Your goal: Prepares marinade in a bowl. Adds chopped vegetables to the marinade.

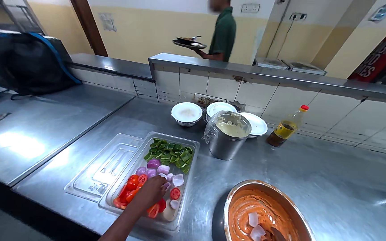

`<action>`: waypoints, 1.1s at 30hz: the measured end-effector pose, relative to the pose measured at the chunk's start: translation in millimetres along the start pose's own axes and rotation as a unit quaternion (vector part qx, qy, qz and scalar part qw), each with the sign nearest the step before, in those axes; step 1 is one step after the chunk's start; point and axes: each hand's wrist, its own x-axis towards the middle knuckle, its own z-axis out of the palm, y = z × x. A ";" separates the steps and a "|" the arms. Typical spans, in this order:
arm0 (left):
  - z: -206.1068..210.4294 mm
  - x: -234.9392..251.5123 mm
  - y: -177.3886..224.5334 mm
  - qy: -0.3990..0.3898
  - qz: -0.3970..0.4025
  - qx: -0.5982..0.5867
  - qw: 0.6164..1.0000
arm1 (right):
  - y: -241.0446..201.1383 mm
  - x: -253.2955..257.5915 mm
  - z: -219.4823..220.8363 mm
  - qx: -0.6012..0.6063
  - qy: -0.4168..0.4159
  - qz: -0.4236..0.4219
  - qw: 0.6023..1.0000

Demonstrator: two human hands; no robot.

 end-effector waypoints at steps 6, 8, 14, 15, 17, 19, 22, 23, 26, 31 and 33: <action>-20.3 -14.5 17.7 0.135 0.060 -0.050 0.988 | -8.0 -8.2 -5.9 0.016 -0.012 0.014 1.000; -10.3 -13.5 39.1 0.194 0.136 -0.093 0.967 | -9.5 -6.9 -5.9 0.019 -0.016 0.031 0.999; 55.6 -13.8 143.4 0.123 0.333 -0.190 0.915 | -11.8 -4.0 -6.9 0.040 -0.027 0.056 0.997; 60.5 -14.6 152.1 0.093 0.340 -0.181 0.918 | -12.7 -4.4 -7.8 0.045 -0.029 0.059 0.997; 64.8 -13.3 152.2 0.078 0.338 -0.175 0.922 | -13.0 -5.1 -9.4 0.057 -0.024 0.063 0.996; 62.4 -11.8 134.8 0.084 0.308 -0.179 0.931 | -12.2 -4.3 -10.3 0.068 -0.017 0.065 0.995; 56.7 -14.4 92.2 0.117 0.249 -0.189 0.943 | -13.8 -4.9 -12.1 0.080 -0.018 0.070 0.994; 53.5 -16.1 76.3 0.130 0.225 -0.194 0.946 | -12.5 -3.8 -12.2 0.084 -0.018 0.071 0.994; 38.0 -26.6 30.1 0.188 0.150 -0.205 0.949 | -8.2 -1.6 -10.7 0.084 -0.012 0.067 0.994; 9.2 -43.9 -25.0 0.299 0.066 -0.189 0.933 | -7.9 -3.2 -8.2 0.054 0.005 0.034 0.998; 3.7 -48.2 -36.2 0.264 0.038 -0.171 0.948 | -9.2 -5.0 -7.5 0.050 0.009 0.032 0.998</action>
